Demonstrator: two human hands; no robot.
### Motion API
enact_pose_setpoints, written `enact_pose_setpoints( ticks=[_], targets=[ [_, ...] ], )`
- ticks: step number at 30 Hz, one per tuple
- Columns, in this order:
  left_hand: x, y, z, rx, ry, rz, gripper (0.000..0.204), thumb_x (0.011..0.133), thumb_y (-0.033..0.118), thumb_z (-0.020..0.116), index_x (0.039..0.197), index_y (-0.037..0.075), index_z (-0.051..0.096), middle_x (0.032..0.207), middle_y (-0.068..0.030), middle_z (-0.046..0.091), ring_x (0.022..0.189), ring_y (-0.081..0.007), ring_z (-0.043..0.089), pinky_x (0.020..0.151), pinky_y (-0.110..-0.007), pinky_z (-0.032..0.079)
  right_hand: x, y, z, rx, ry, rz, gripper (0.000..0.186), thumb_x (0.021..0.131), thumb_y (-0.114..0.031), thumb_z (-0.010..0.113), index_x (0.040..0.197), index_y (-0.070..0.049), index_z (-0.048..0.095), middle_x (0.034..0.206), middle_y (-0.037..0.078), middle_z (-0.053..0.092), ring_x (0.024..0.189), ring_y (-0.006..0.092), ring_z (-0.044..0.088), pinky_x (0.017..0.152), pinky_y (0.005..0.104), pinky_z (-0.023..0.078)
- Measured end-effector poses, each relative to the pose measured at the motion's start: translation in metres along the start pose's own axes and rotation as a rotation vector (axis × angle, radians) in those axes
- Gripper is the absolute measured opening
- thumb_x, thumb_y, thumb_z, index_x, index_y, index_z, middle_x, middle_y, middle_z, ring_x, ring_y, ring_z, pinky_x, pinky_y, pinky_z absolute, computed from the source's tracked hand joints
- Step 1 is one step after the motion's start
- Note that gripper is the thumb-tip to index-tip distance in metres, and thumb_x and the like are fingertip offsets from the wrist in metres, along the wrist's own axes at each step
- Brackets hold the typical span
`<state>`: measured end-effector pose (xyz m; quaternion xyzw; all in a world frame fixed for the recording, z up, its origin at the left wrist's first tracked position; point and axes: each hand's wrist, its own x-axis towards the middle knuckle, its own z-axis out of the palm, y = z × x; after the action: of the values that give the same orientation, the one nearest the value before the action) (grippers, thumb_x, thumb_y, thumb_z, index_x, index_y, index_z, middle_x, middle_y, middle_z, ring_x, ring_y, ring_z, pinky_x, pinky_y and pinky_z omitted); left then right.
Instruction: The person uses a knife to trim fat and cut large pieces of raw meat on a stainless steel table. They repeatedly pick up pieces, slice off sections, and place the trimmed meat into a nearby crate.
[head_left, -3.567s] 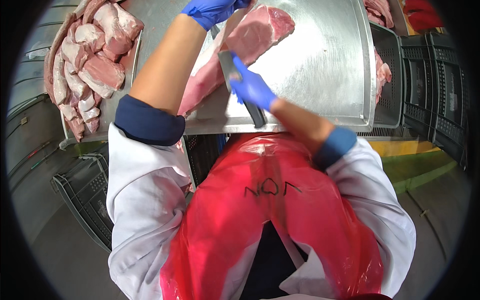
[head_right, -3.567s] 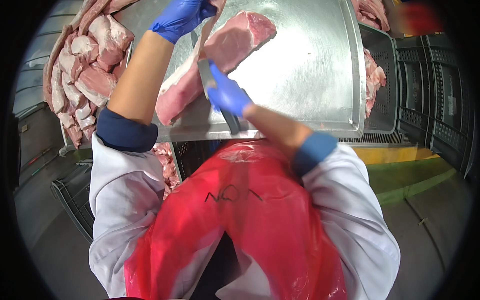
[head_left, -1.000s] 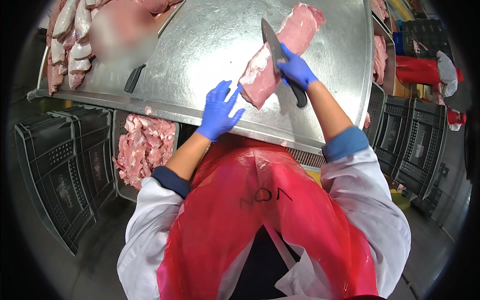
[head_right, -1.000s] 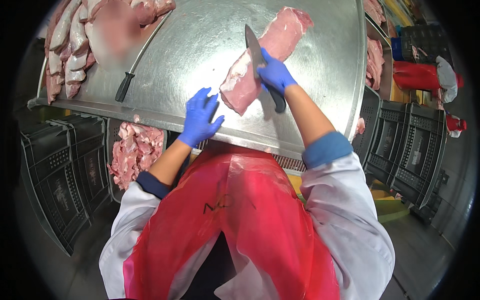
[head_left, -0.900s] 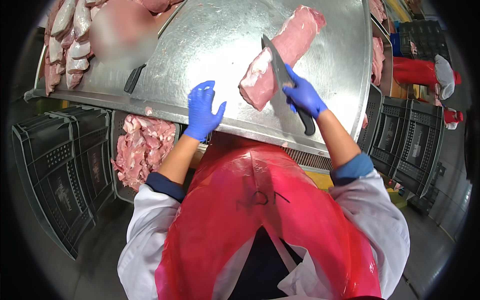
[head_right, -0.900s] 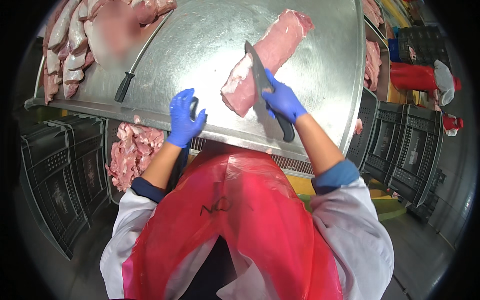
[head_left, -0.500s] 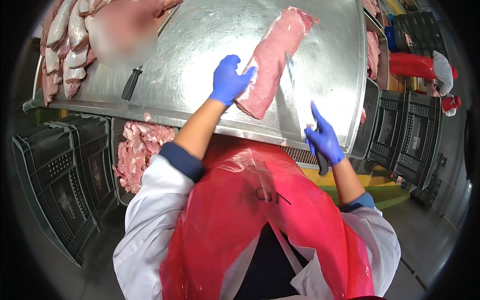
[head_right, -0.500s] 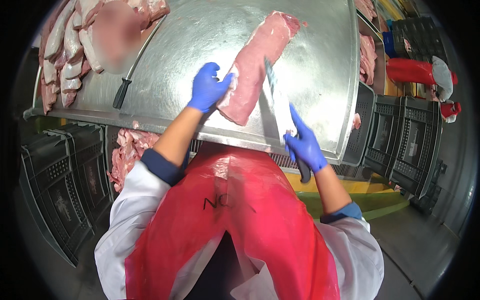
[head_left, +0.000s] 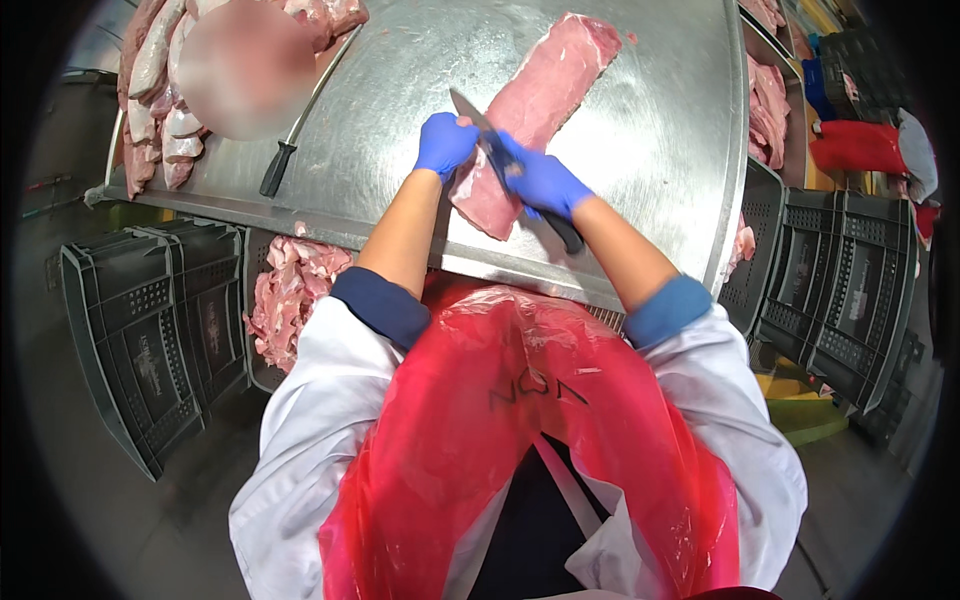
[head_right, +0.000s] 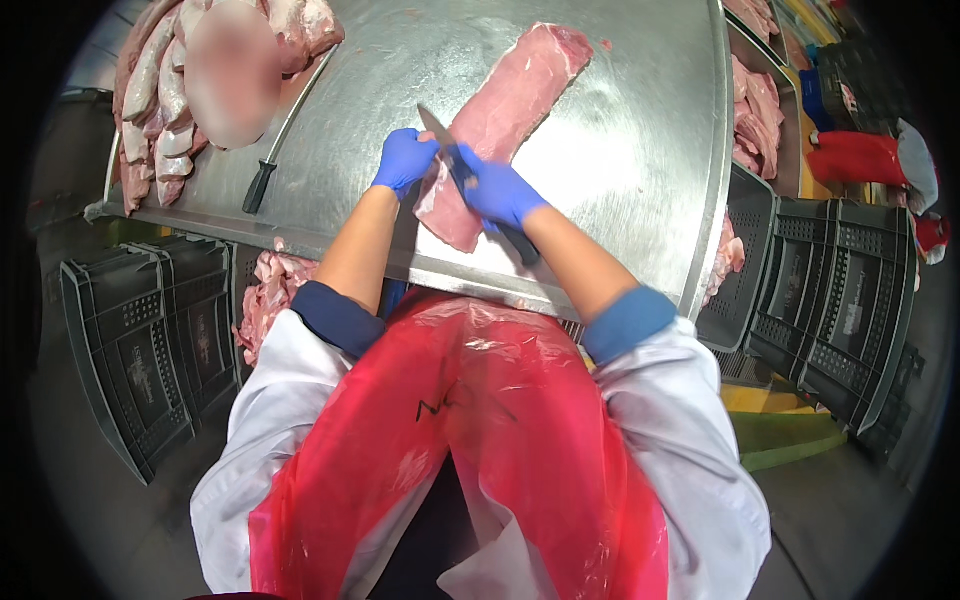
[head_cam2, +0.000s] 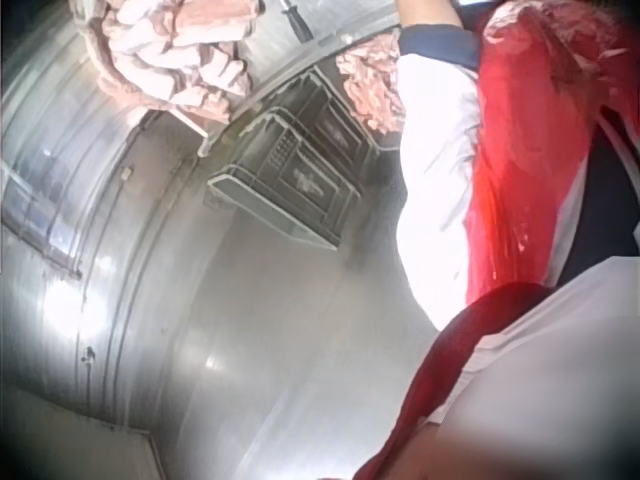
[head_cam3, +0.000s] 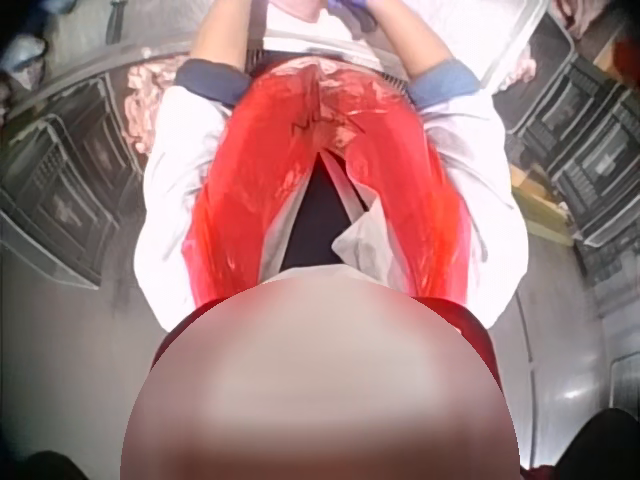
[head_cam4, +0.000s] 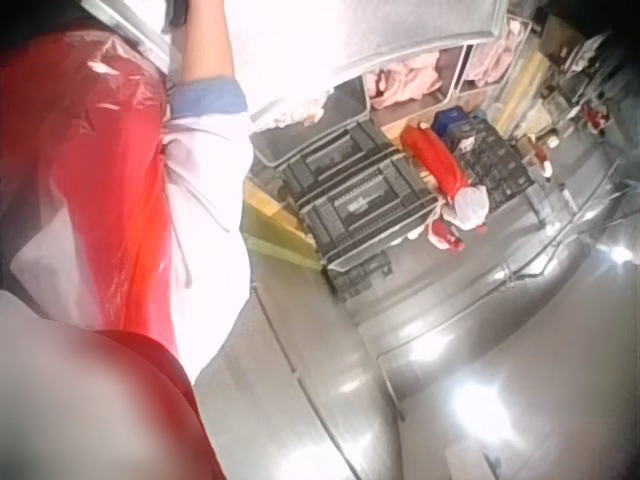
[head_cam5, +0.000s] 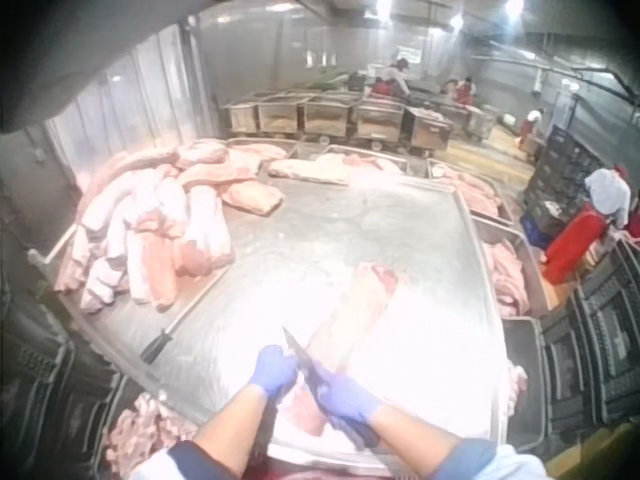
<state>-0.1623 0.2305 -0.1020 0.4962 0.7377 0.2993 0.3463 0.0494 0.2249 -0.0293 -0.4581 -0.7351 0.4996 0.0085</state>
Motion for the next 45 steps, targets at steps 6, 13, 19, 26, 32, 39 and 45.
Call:
enact_pose_setpoints(
  ticks=[6, 13, 19, 26, 32, 39, 45],
  targets=[
    [-0.025, 0.016, -0.01, -0.152, 0.077, -0.004, 0.028, 0.085, 0.024, 0.07, 0.078, -0.003, 0.065, 0.07, -0.0103, 0.065, 0.065, -0.0153, 0.06, 0.062, -0.034, 0.049, -0.016, -0.011, -0.024, 0.011, -0.114, 0.018, 0.072, 0.094, -0.019, 0.053, 0.16, -0.027, 0.026, 0.088, 0.015, 0.07, 0.062, 0.0195, 0.064, 0.069, 0.0359, 0.055],
    [-0.065, 0.026, -0.03, -0.326, 0.186, -0.005, 0.024, 0.089, 0.019, 0.069, 0.082, -0.002, 0.063, 0.072, -0.0076, 0.064, 0.068, -0.0115, 0.058, 0.062, -0.031, 0.048, -0.079, 0.007, -0.058, 0.088, -0.484, 0.04, 0.076, 0.094, -0.02, 0.053, 0.161, -0.032, 0.02, 0.086, 0.009, 0.071, 0.066, 0.0141, 0.066, 0.069, 0.0322, 0.056],
    [-0.116, 0.048, -0.032, -0.575, 0.208, 0.056, 0.012, 0.092, 0.012, 0.068, 0.093, 0.0, 0.066, 0.08, -0.0017, 0.065, 0.072, -0.0083, 0.058, 0.065, -0.026, 0.047, -0.026, 0.001, -0.017, -0.106, -0.344, -0.117, 0.069, 0.097, -0.017, 0.048, 0.161, -0.023, 0.022, 0.082, 0.018, 0.068, 0.062, 0.0223, 0.065, 0.067, 0.0355, 0.055],
    [-0.21, 0.045, -0.067, -1.055, 0.39, -0.052, 0.023, 0.094, 0.009, 0.067, 0.116, 0.005, 0.061, 0.103, -0.0016, 0.064, 0.088, -0.0095, 0.06, 0.073, -0.023, 0.049, -0.079, 0.003, 0.008, 0.158, -0.551, -0.066, 0.073, 0.093, -0.018, 0.043, 0.162, -0.024, 0.018, 0.076, 0.014, 0.063, 0.054, 0.02, 0.06, 0.061, 0.0334, 0.056],
    [-0.288, -0.03, -0.204, -0.708, 0.666, -0.078, 0.017, 0.097, 0.014, 0.067, 0.11, 0.005, 0.062, 0.101, -0.0011, 0.064, 0.09, -0.0103, 0.064, 0.076, -0.022, 0.053, -0.04, -0.013, -0.018, 0.589, -0.421, -0.021, 0.074, 0.093, -0.015, 0.055, 0.16, -0.023, 0.026, 0.085, -0.001, 0.055, 0.055, 0.0093, 0.048, 0.051, 0.0233, 0.048],
    [-0.272, -0.193, -0.279, 0.53, 0.358, -0.447, 0.045, 0.089, 0.026, 0.076, 0.12, -0.003, 0.06, 0.083, -0.0125, 0.067, 0.073, -0.0177, 0.064, 0.069, -0.032, 0.052, 0.154, 0.083, -0.193, 0.163, 0.56, 0.108, 0.048, 0.088, 0.0, 0.047, 0.136, 0.001, 0.043, 0.075, 0.015, 0.064, 0.054, 0.0222, 0.062, 0.048, 0.0364, 0.051],
    [-0.13, -0.144, -0.248, 0.073, 0.489, -0.009, 0.038, 0.091, 0.01, 0.072, 0.124, -0.003, 0.057, 0.086, -0.0031, 0.062, 0.077, -0.013, 0.062, 0.069, -0.029, 0.052, 0.022, -0.008, -0.131, 0.198, 0.176, 0.302, 0.072, 0.093, -0.01, 0.057, 0.159, -0.013, 0.027, 0.072, 0.004, 0.057, 0.056, 0.0115, 0.056, 0.05, 0.0296, 0.049]
  ],
)
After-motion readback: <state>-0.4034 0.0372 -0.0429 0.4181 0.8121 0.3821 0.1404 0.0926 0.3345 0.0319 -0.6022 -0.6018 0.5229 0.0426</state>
